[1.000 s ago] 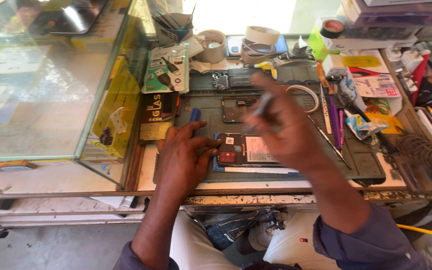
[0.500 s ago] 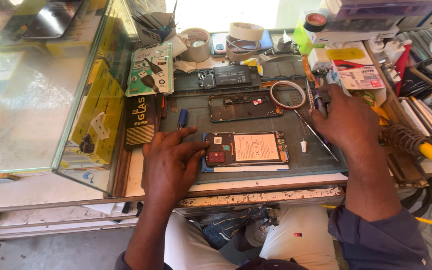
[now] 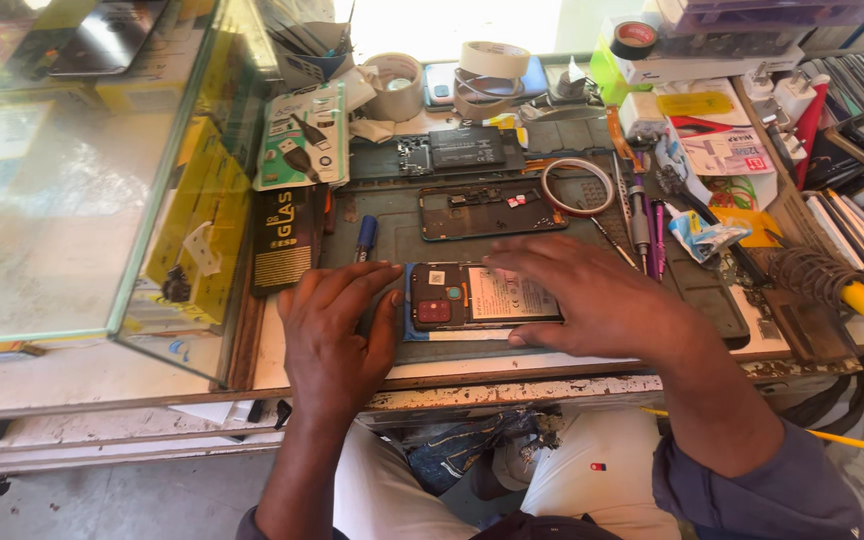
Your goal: The person reassembles a smartphone by placing the camera module onto the motherboard, securing it with a screwdriver, and applying adhesive to the battery area. The person then inspects the phone's screen and continues to work on the internal components.
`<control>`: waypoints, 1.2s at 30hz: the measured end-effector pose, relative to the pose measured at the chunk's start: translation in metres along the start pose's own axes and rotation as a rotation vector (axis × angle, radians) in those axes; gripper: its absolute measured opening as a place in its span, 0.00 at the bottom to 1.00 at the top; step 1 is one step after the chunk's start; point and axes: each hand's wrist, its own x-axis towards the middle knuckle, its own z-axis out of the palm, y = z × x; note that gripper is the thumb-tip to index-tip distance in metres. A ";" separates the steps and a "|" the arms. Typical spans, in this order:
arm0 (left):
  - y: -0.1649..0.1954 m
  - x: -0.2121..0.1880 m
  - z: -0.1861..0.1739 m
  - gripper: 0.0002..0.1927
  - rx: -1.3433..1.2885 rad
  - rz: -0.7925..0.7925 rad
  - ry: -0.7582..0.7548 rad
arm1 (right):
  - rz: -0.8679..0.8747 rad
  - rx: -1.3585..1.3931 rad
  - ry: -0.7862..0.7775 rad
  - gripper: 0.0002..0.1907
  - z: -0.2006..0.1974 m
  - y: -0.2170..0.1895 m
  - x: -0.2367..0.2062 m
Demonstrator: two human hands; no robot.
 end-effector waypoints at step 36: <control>0.081 -0.043 0.025 0.26 -0.876 -0.773 -0.433 | 0.129 0.121 0.039 0.46 -0.003 0.009 -0.005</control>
